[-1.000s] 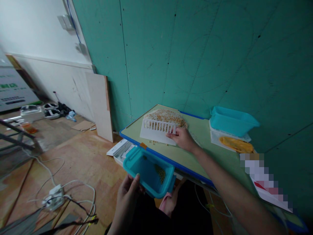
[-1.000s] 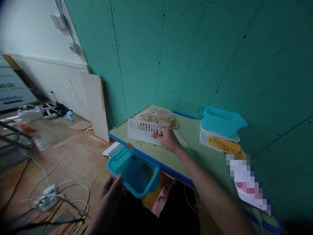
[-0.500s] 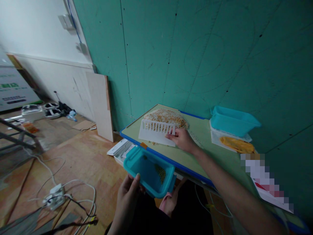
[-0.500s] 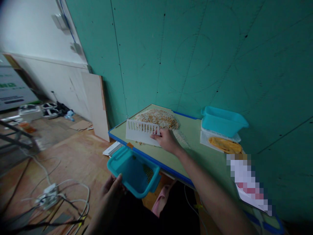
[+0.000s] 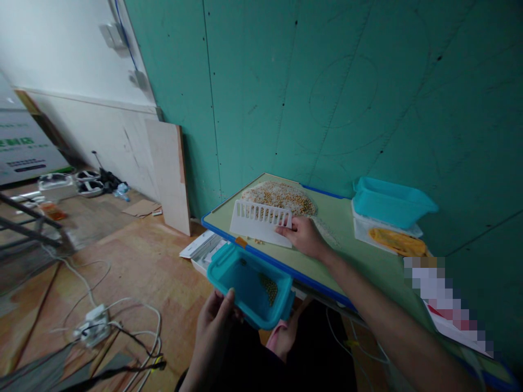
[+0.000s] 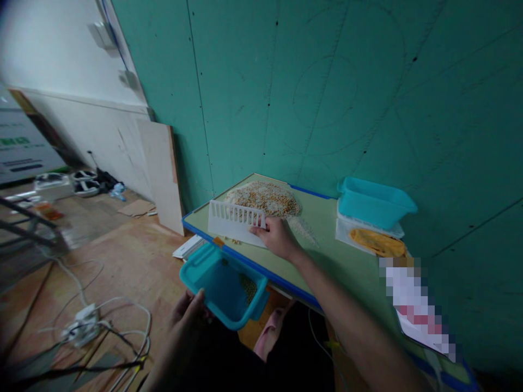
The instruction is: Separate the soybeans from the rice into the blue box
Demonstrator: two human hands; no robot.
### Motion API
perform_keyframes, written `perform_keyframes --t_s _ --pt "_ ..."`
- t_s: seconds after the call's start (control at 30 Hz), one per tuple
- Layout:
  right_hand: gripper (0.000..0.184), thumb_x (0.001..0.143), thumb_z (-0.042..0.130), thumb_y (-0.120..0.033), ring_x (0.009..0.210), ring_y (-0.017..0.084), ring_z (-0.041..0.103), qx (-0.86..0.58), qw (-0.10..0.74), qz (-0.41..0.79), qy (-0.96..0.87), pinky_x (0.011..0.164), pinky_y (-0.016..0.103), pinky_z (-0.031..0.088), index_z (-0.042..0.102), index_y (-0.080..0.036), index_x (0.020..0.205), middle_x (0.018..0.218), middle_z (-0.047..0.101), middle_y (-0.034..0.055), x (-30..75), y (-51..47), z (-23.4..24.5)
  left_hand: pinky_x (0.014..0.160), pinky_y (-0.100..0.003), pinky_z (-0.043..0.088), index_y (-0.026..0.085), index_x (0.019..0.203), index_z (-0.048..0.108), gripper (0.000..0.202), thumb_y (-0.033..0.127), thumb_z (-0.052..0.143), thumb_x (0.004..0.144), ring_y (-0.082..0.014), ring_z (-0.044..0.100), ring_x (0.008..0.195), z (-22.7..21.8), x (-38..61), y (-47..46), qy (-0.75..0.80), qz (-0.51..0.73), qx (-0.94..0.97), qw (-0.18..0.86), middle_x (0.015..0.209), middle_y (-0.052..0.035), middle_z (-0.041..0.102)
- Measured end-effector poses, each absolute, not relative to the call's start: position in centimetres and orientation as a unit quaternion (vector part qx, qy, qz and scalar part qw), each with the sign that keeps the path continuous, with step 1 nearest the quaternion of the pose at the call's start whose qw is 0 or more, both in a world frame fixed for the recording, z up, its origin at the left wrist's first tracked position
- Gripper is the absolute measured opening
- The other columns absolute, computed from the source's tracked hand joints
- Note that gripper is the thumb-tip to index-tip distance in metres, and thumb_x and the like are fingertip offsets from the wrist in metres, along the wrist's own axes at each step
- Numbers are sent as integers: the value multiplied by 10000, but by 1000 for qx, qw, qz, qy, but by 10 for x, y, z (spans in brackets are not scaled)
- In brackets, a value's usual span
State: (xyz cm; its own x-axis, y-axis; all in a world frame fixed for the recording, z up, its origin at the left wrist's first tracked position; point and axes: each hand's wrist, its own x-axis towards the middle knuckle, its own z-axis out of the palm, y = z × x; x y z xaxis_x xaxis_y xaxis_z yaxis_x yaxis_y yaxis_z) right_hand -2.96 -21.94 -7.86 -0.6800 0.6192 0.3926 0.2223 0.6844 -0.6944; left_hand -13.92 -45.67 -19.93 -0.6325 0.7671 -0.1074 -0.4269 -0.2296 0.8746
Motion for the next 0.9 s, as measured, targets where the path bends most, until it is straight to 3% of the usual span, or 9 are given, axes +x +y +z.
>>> perform_keyframes --t_s 0.37,0.9 --pt "241 778 682 -366 706 199 662 -258 326 297 -860 598 268 508 729 -131 800 695 721 48 -25 -225 -83 528 -221 432 180 757 580 224 368 660 848 -111 546 532 -198 -139 -457 463 779 160 392 587 30 590" --pt "264 820 640 -390 704 208 685 -278 304 265 -872 621 286 515 731 -142 828 797 741 87 1 -230 -80 503 -212 432 171 774 620 251 404 714 790 -109 533 518 -192 -135 -455 475 784 137 377 582 23 592"
